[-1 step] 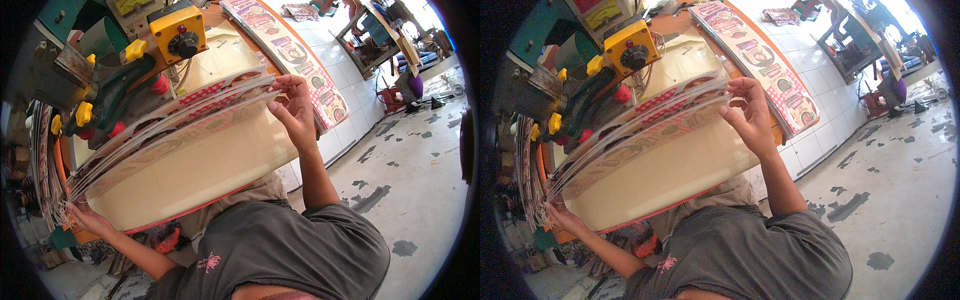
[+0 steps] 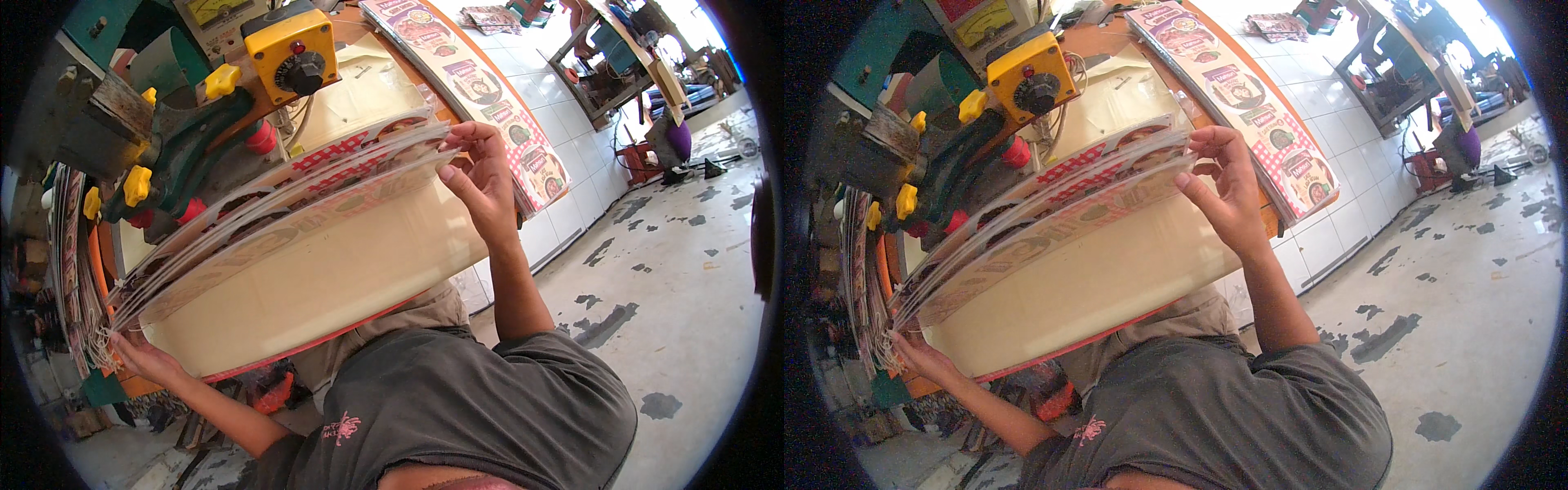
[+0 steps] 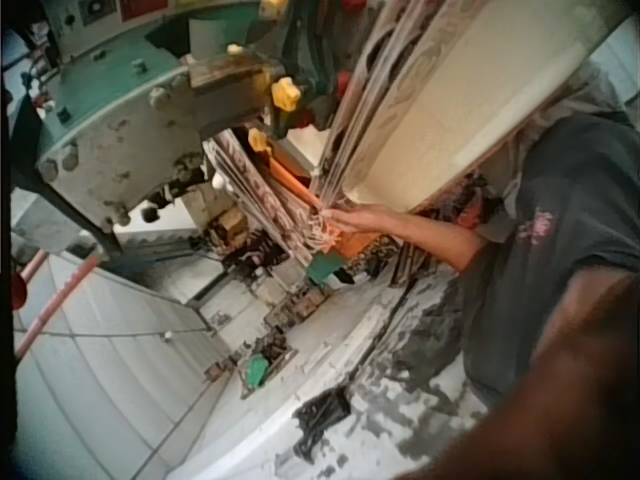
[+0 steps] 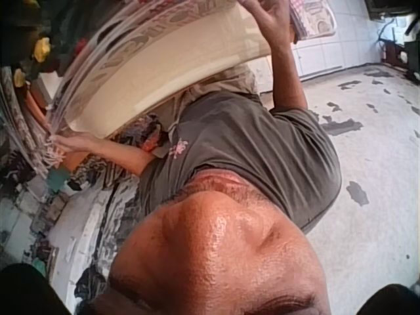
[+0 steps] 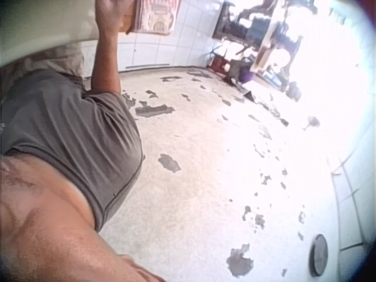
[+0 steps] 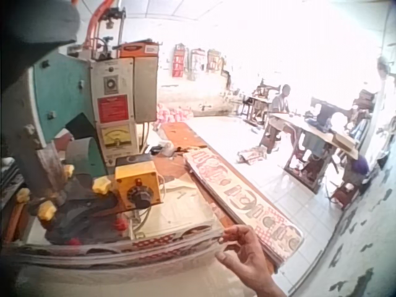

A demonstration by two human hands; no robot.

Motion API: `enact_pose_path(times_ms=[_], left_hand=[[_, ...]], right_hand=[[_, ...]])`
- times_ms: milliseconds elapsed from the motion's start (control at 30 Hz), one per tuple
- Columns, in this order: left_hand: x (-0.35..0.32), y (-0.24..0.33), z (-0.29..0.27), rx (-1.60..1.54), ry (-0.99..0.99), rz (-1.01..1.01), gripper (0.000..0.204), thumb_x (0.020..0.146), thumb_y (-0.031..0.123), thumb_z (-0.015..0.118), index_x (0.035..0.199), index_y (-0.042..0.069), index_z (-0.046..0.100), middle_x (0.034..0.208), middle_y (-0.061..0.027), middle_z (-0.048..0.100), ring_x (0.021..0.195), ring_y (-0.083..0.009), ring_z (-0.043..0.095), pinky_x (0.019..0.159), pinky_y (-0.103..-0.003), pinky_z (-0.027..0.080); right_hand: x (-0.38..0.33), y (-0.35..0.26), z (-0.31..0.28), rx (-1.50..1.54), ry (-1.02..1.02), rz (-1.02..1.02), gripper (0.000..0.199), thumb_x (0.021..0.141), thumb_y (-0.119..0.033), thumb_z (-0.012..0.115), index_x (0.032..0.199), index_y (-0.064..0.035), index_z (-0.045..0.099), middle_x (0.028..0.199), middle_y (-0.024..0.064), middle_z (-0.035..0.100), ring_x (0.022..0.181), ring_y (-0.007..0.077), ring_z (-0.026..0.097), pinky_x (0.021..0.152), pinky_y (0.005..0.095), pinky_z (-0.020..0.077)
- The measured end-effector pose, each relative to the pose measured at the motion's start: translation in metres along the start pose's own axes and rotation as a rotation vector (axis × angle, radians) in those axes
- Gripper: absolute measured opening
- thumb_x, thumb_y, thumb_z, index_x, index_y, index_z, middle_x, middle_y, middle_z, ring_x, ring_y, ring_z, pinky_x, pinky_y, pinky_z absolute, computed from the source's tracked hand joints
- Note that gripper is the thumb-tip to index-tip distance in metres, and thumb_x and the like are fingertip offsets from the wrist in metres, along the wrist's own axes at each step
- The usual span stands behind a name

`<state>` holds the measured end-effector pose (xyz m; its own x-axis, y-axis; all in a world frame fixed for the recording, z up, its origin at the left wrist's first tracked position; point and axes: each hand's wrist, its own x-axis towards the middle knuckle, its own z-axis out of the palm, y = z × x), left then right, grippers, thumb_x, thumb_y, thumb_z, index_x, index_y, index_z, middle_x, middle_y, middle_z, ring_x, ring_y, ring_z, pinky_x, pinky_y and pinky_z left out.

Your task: The person aligns and feeds flat plastic packaging sheets into a sealing machine, using their hands to position and guide the material under the press.

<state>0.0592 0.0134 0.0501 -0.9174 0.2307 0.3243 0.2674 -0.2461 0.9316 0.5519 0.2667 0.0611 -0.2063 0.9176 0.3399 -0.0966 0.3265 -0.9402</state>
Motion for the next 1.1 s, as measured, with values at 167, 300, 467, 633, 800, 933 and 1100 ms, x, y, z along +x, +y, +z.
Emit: enact_pose_path(times_ms=[167, 300, 467, 633, 800, 933, 1100], left_hand=[[0.005, -0.002, -0.008, 0.042, -0.007, -0.011, 0.066, 0.104, 0.045, 0.063, 0.142, -0.008, 0.05, 0.146, -0.0187, 0.052, 0.13, -0.0274, 0.054, 0.109, -0.042, 0.046], [0.011, -0.015, -0.015, -0.091, -0.032, -0.071, 0.064, 0.105, 0.048, 0.06, 0.142, -0.004, 0.054, 0.143, -0.0177, 0.059, 0.132, -0.0276, 0.056, 0.117, -0.042, 0.039], [0.019, -0.017, -0.026, -0.179, -0.149, -0.147, 0.066, 0.106, 0.05, 0.057, 0.147, -0.001, 0.049, 0.143, -0.0176, 0.059, 0.133, -0.028, 0.056, 0.117, -0.043, 0.04], [0.017, -0.013, -0.018, -0.114, -0.075, -0.108, 0.056, 0.109, 0.049, 0.05, 0.138, 0.001, 0.048, 0.129, -0.0191, 0.065, 0.122, -0.0289, 0.062, 0.109, -0.045, 0.049], [0.015, -0.012, -0.019, -0.136, -0.135, -0.143, 0.051, 0.109, 0.049, 0.049, 0.132, 0.004, 0.049, 0.13, -0.0201, 0.065, 0.123, -0.0303, 0.062, 0.108, -0.048, 0.052], [0.017, -0.014, -0.021, -0.179, -0.153, -0.17, 0.046, 0.109, 0.05, 0.049, 0.125, 0.006, 0.051, 0.13, -0.0202, 0.065, 0.122, -0.0306, 0.063, 0.107, -0.049, 0.053], [0.016, -0.013, -0.022, -0.177, -0.173, -0.168, 0.047, 0.109, 0.048, 0.051, 0.125, 0.004, 0.055, 0.13, -0.0173, 0.064, 0.12, -0.0286, 0.062, 0.106, -0.046, 0.053]], right_hand=[[0.0, 0.0, 0.001, -0.001, 0.006, 0.01, 0.055, 0.089, -0.012, 0.078, 0.136, -0.0059, 0.049, 0.125, 0.0052, 0.054, 0.12, 0.0166, 0.053, 0.098, 0.0336, 0.0454], [-0.001, 0.0, 0.002, -0.011, 0.007, 0.003, 0.055, 0.09, -0.012, 0.077, 0.136, -0.0058, 0.049, 0.124, 0.0049, 0.055, 0.119, 0.0156, 0.053, 0.097, 0.0329, 0.0455], [0.0, 0.0, 0.004, -0.01, 0.023, -0.012, 0.055, 0.089, -0.011, 0.077, 0.137, -0.0059, 0.049, 0.124, 0.0045, 0.055, 0.118, 0.015, 0.053, 0.094, 0.0313, 0.0461], [-0.001, 0.0, 0.003, 0.002, 0.024, -0.015, 0.056, 0.089, -0.011, 0.077, 0.137, -0.006, 0.05, 0.127, 0.0042, 0.054, 0.117, 0.0144, 0.052, 0.094, 0.0311, 0.0463], [-0.002, -0.001, 0.003, -0.031, -0.002, -0.013, 0.059, 0.088, -0.01, 0.078, 0.139, -0.0051, 0.05, 0.133, 0.0042, 0.054, 0.116, 0.0142, 0.051, 0.096, 0.0314, 0.0461], [-0.003, -0.002, 0.002, -0.032, 0.0, -0.016, 0.058, 0.088, -0.01, 0.078, 0.139, -0.0052, 0.049, 0.132, 0.0048, 0.054, 0.116, 0.0143, 0.051, 0.096, 0.0317, 0.0461], [-0.004, 0.002, 0.002, 0.007, 0.021, -0.052, 0.055, 0.09, -0.007, 0.077, 0.137, -0.005, 0.048, 0.129, 0.0052, 0.053, 0.115, 0.0145, 0.053, 0.097, 0.0321, 0.0478]])
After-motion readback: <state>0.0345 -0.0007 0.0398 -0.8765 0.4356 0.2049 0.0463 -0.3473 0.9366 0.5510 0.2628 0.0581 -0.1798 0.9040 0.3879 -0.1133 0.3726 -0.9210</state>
